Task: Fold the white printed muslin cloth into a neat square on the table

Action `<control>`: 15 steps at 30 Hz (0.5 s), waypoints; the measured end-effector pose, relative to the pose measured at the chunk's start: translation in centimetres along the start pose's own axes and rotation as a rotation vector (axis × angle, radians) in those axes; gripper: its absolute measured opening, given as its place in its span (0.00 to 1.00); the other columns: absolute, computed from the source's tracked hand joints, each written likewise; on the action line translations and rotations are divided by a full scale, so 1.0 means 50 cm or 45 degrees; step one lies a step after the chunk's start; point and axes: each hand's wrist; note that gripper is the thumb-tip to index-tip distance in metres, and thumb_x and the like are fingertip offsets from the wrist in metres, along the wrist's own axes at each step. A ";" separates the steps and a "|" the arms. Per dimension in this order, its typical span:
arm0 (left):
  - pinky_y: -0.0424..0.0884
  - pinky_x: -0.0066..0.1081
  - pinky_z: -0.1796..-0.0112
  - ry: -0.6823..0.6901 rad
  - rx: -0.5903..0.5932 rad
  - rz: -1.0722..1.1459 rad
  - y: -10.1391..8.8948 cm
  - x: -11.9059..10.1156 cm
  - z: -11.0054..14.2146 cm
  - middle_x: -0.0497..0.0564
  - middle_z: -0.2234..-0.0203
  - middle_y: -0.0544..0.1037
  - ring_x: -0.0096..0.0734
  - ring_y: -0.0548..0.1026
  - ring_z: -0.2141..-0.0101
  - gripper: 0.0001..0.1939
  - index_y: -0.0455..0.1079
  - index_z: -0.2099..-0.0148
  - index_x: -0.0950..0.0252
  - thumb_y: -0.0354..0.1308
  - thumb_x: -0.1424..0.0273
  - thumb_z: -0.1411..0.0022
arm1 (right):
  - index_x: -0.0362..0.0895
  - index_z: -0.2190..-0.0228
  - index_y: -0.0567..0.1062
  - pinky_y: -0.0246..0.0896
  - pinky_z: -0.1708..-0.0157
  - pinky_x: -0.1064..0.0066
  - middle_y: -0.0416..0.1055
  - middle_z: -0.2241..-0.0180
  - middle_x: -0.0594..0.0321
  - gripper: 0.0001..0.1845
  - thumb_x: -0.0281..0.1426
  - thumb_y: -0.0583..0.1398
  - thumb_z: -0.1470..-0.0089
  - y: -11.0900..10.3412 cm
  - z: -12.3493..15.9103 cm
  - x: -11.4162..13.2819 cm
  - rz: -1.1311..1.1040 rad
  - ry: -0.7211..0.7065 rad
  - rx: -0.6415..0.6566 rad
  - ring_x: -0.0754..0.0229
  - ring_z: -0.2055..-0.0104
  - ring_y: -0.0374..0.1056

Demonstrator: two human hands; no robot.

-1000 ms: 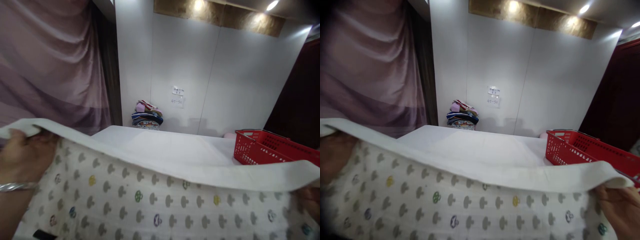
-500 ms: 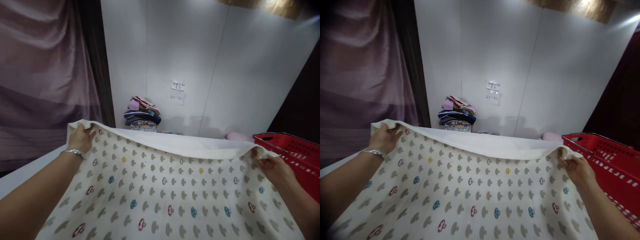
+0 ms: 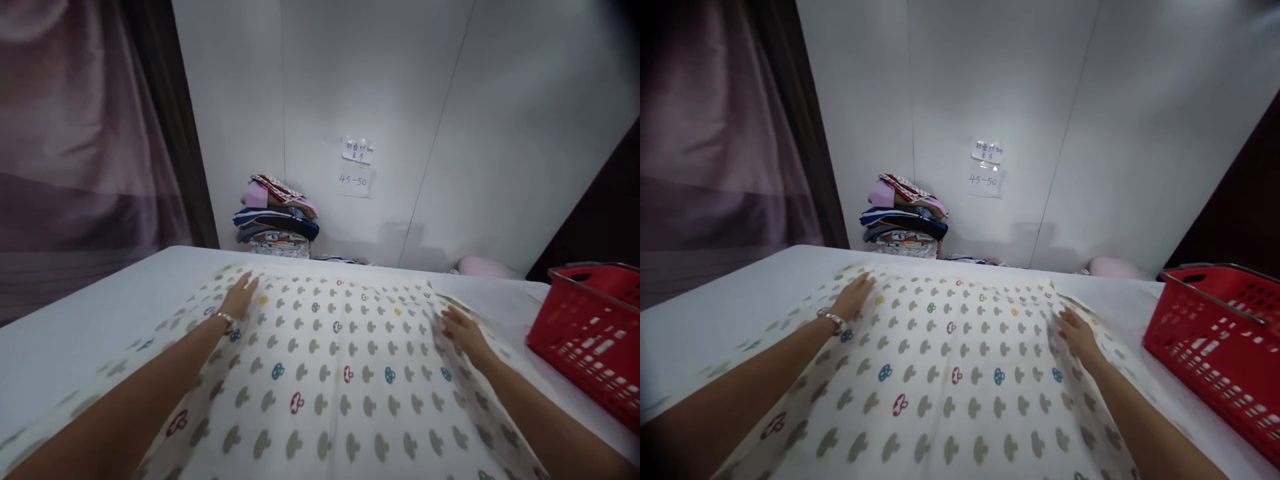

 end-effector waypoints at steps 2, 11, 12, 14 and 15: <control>0.57 0.37 0.47 0.008 0.115 -0.054 0.010 -0.001 0.042 0.55 0.45 0.63 0.43 0.60 0.46 0.27 0.65 0.50 0.65 0.45 0.52 0.43 | 0.42 0.60 0.73 0.65 0.58 0.63 0.72 0.59 0.56 0.22 0.35 0.59 0.60 0.009 0.043 -0.012 0.198 -0.060 0.099 0.52 0.58 0.68; 0.56 0.36 0.47 0.441 0.667 -0.357 -0.001 -0.067 0.212 0.50 0.41 0.55 0.42 0.58 0.45 0.28 0.64 0.46 0.60 0.43 0.51 0.43 | 0.49 0.63 0.75 0.57 0.50 0.65 0.71 0.56 0.63 0.16 0.36 0.52 0.51 0.075 0.172 0.043 0.457 -0.598 0.519 0.55 0.53 0.65; 0.56 0.37 0.46 0.452 0.680 -0.399 0.002 -0.067 0.220 0.52 0.42 0.57 0.42 0.58 0.45 0.28 0.64 0.46 0.62 0.43 0.52 0.42 | 0.48 0.64 0.75 0.58 0.51 0.65 0.71 0.57 0.63 0.15 0.36 0.51 0.51 0.084 0.167 0.046 0.474 -0.610 0.538 0.55 0.54 0.66; 0.54 0.38 0.46 0.474 0.670 -0.463 0.009 -0.065 0.228 0.54 0.44 0.60 0.43 0.59 0.45 0.28 0.64 0.46 0.63 0.44 0.53 0.42 | 0.47 0.64 0.75 0.59 0.54 0.65 0.72 0.60 0.62 0.16 0.34 0.50 0.49 0.101 0.147 0.056 0.514 -0.605 0.529 0.55 0.57 0.67; 0.55 0.38 0.46 0.490 0.652 -0.473 0.013 -0.064 0.226 0.54 0.45 0.62 0.42 0.60 0.45 0.27 0.65 0.47 0.62 0.44 0.54 0.42 | 0.47 0.64 0.75 0.59 0.54 0.65 0.72 0.60 0.62 0.16 0.34 0.50 0.49 0.111 0.133 0.063 0.537 -0.609 0.511 0.55 0.57 0.67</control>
Point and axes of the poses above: each hand's wrist, its own z-axis away from the middle knuckle, its own y-axis out of the palm, x = y × z
